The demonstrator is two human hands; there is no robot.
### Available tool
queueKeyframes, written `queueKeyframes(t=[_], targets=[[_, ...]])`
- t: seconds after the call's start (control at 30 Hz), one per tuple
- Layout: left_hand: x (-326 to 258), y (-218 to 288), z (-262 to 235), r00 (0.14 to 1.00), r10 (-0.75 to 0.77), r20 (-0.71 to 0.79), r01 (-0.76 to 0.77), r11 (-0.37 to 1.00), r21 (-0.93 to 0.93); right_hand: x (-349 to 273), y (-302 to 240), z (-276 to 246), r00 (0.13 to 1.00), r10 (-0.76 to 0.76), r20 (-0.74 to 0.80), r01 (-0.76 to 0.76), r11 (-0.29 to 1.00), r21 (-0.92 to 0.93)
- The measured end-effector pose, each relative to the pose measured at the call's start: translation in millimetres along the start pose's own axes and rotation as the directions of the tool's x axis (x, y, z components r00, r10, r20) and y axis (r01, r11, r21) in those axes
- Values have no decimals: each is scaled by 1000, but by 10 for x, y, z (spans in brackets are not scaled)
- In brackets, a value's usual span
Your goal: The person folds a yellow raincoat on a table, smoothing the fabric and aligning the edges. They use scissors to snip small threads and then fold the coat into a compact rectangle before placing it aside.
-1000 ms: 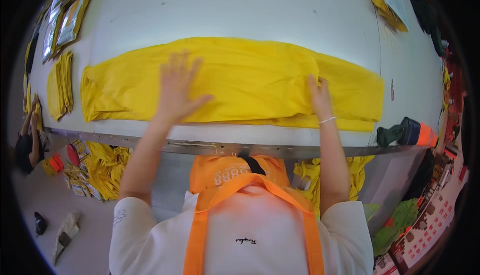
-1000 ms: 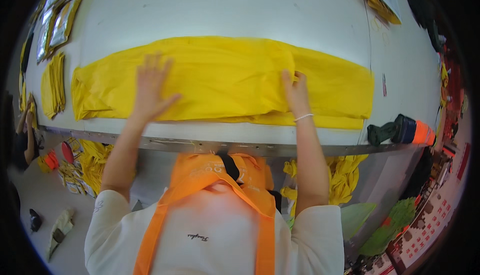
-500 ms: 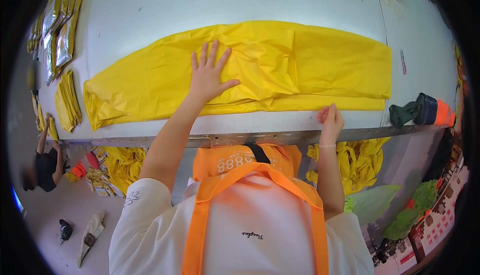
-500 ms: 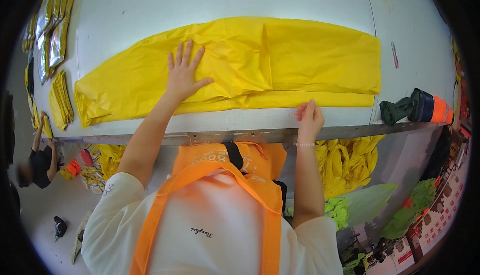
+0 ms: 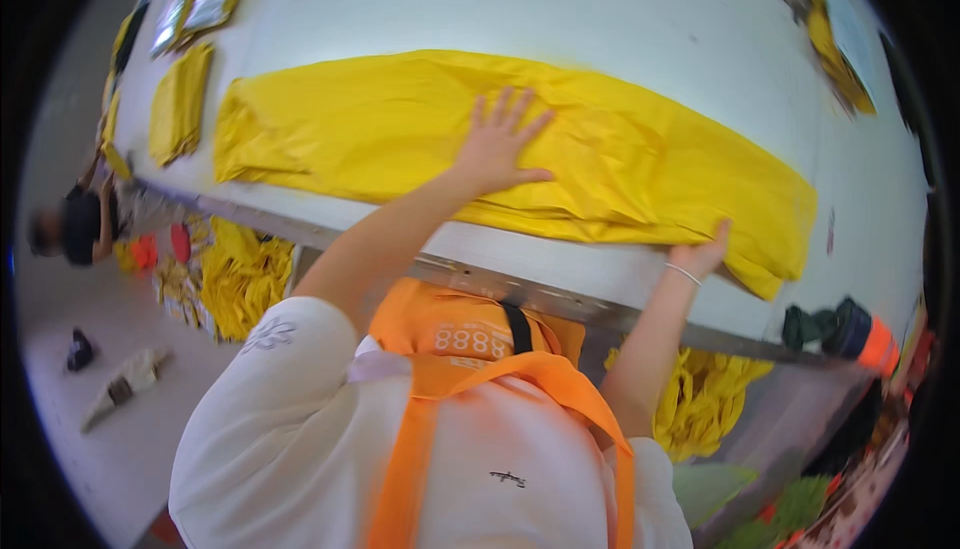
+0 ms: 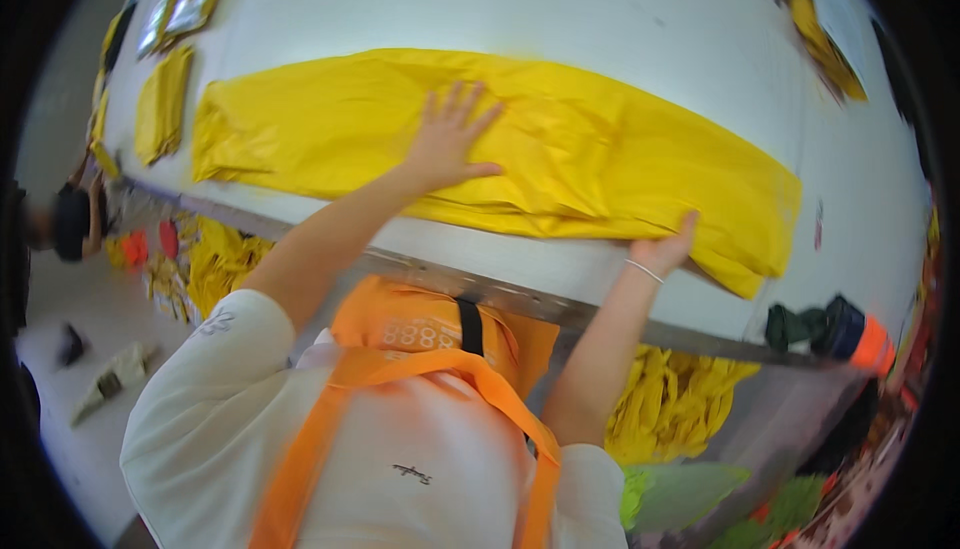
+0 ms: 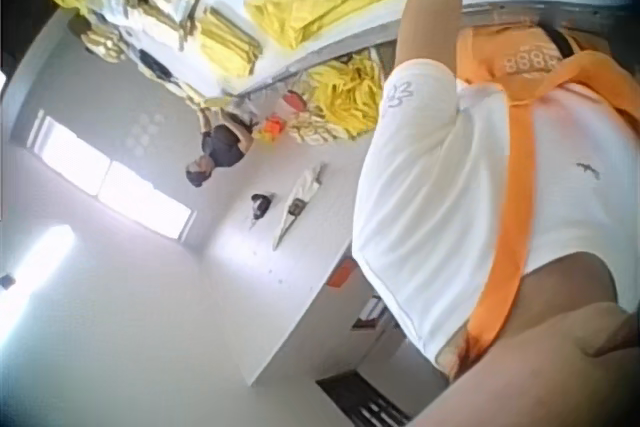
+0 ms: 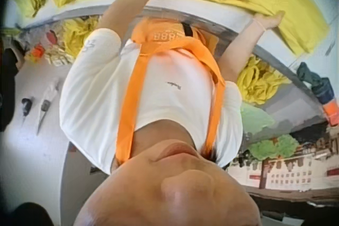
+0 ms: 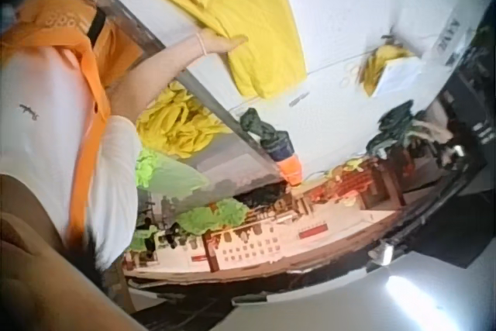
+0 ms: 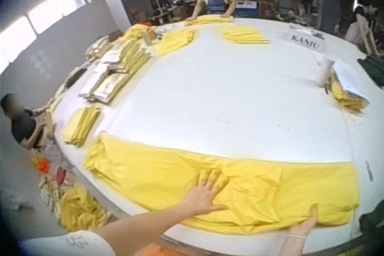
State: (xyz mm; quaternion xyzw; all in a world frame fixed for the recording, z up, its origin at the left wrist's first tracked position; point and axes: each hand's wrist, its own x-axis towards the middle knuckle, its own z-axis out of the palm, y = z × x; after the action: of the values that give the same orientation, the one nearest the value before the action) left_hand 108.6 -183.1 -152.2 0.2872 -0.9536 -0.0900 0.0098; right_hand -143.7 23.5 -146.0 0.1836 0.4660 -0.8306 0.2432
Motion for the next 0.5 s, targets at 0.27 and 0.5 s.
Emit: queueKeyframes(t=[0.27,0.5], targets=[[-87,-59,-406,998,-62,19,65,911,-406,-1616,-119,1961,908,-266,323,273,962,24],[-1228,-1781,-1309,887,-206,-414,-178,675,-716,-3962,1988,2821,-292,-172,941,945,-202,257]])
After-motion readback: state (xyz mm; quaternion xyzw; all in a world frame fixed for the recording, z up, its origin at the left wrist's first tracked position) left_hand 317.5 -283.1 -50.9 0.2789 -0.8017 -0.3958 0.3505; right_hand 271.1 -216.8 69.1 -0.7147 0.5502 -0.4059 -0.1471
